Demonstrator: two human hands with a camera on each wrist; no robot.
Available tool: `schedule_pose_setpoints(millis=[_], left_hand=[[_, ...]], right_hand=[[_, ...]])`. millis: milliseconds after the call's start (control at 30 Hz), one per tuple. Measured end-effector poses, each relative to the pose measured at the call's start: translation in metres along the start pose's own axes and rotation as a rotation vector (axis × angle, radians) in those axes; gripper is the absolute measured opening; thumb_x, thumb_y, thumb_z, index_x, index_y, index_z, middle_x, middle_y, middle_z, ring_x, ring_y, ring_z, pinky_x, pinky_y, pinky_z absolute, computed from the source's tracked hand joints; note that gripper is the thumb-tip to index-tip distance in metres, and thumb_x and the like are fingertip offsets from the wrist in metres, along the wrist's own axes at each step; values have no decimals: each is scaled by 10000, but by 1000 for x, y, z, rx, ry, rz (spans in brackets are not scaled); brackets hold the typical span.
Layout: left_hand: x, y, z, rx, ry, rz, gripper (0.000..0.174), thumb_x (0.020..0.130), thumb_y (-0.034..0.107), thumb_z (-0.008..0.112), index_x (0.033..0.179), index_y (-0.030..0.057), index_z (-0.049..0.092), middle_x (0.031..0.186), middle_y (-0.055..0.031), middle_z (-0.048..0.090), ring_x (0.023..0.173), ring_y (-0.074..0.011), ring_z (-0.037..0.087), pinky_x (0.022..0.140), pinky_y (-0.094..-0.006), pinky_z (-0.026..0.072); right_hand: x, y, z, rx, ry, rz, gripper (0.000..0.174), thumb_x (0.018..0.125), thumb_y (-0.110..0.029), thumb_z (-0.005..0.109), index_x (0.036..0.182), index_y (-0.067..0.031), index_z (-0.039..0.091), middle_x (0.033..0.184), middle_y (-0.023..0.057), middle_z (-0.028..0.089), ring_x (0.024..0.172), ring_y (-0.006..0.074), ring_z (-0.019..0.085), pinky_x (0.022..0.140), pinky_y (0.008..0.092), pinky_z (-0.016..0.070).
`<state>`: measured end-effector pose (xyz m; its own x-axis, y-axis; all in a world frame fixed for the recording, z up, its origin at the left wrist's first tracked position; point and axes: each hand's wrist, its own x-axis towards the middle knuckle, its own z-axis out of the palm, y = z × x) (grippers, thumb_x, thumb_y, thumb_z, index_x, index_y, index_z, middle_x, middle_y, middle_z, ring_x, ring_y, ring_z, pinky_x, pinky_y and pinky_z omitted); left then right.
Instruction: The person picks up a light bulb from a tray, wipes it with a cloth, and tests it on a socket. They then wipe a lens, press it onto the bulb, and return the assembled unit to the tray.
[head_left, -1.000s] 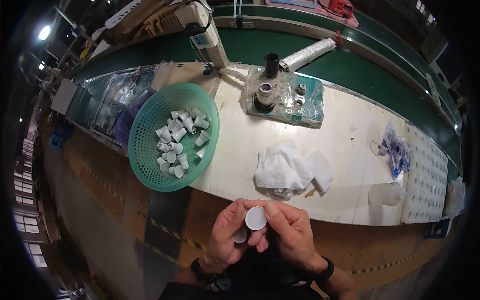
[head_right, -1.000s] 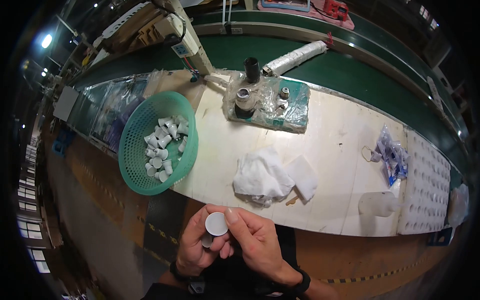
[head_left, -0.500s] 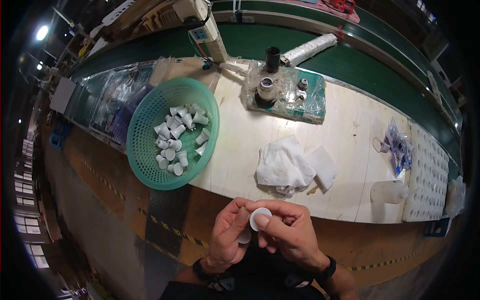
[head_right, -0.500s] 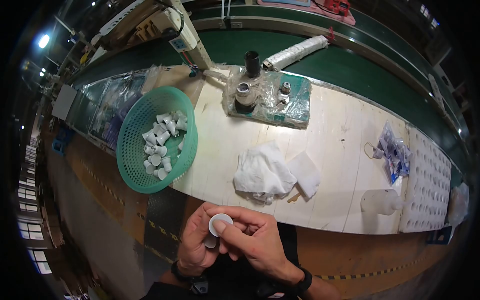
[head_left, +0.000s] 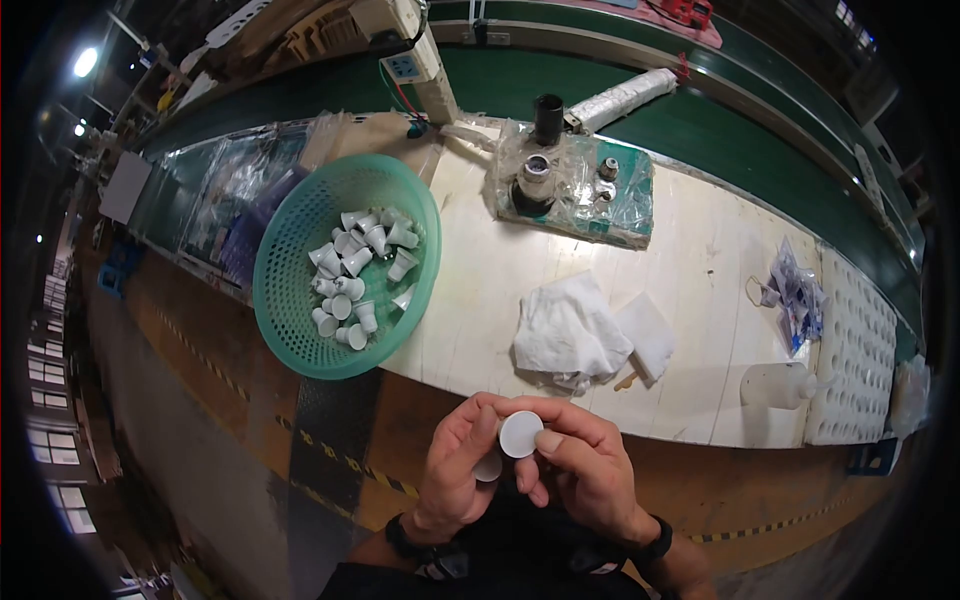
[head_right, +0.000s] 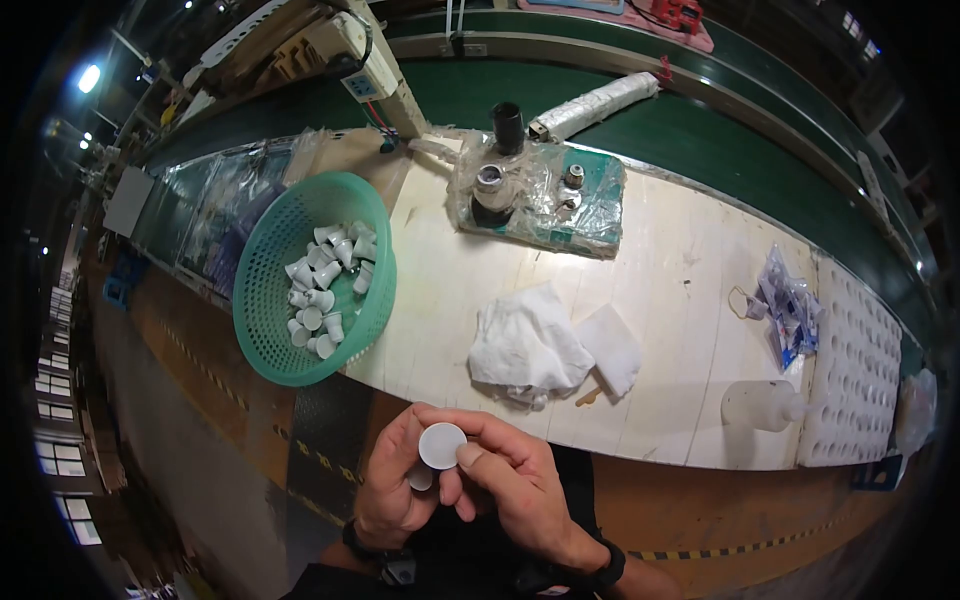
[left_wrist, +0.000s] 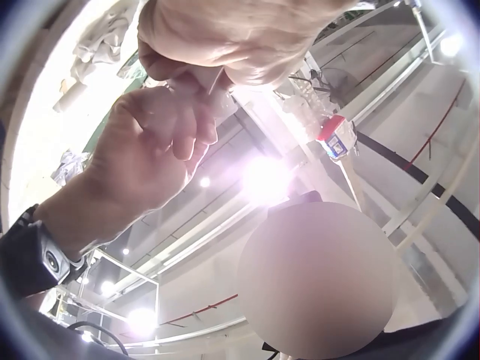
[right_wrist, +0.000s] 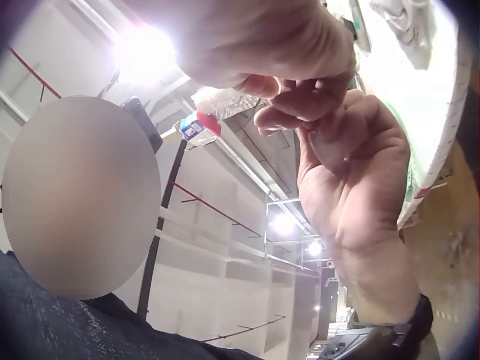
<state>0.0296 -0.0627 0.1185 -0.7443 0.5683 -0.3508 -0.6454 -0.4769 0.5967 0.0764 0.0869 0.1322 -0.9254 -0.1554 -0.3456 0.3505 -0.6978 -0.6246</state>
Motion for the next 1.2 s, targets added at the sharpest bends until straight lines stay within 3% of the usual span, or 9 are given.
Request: schedule_pose_setpoints(millis=[100, 200, 400, 567, 700, 800, 1067, 1200], left_hand=[[2, -3, -14, 42, 8, -23, 442, 1033, 406, 514, 1102, -31, 527, 867, -139, 653, 622, -198, 656, 575, -316, 579], [1, -2, -13, -17, 6, -70, 362, 1063, 325, 484, 1176, -12, 552, 941, -100, 665, 786, -163, 661, 666, -278, 540], [2, -10, -22, -23, -57, -95, 363, 1054, 341, 507, 1133, -7, 577, 978, -75, 662, 843, -131, 649, 707, -270, 533], [1, -18, -30, -18, -54, -123, 395, 1054, 361, 496, 1141, -16, 577, 936, -93, 660, 813, -157, 659, 710, -296, 546], [4, -10, -10, -9, -39, -106, 471, 1025, 406, 528, 1117, -55, 558, 889, -160, 653, 643, -233, 653, 603, -324, 564], [5, -5, -6, -31, -19, -91, 479, 1024, 410, 525, 1105, -61, 563, 867, -176, 648, 613, -246, 644, 601, -324, 563], [3, -12, -33, 79, 4, -78, 408, 1036, 358, 534, 1113, -40, 584, 870, -122, 659, 750, -185, 656, 653, -293, 543], [2, -3, -9, 81, 14, -2, 339, 1025, 296, 582, 1094, -35, 608, 857, -64, 661, 719, -102, 608, 626, -220, 475]], right_hand=[[-1, -2, 7, -78, 31, -20, 400, 989, -138, 614, 1360, -5, 547, 782, 27, 646, 609, 37, 532, 530, 175, 384], [0, -8, 17, -210, 81, -42, 365, 968, -107, 648, 1303, 4, 555, 794, 29, 663, 614, 32, 545, 527, 175, 377], [3, -15, 15, -185, 159, 26, 227, 964, -133, 672, 1130, 6, 605, 669, 24, 636, 509, 25, 512, 455, 187, 349], [11, -8, 7, -220, 269, 0, 227, 1012, -207, 612, 1043, 16, 638, 614, 14, 603, 450, 38, 480, 413, 195, 336], [11, -6, 0, -174, 172, 6, 321, 1052, -279, 526, 1050, 23, 638, 628, 5, 592, 465, 52, 491, 421, 199, 364], [11, -3, 4, -136, 149, -35, 347, 1061, -299, 501, 1062, 21, 637, 650, 4, 593, 488, 56, 507, 429, 199, 379], [10, -7, 8, -360, 184, 8, 328, 1071, -269, 470, 1097, 20, 624, 640, 24, 582, 486, 59, 506, 423, 204, 375], [14, 4, -4, -106, 134, -3, 363, 1077, -310, 453, 1117, 9, 621, 649, 37, 593, 501, 60, 505, 441, 200, 365]])
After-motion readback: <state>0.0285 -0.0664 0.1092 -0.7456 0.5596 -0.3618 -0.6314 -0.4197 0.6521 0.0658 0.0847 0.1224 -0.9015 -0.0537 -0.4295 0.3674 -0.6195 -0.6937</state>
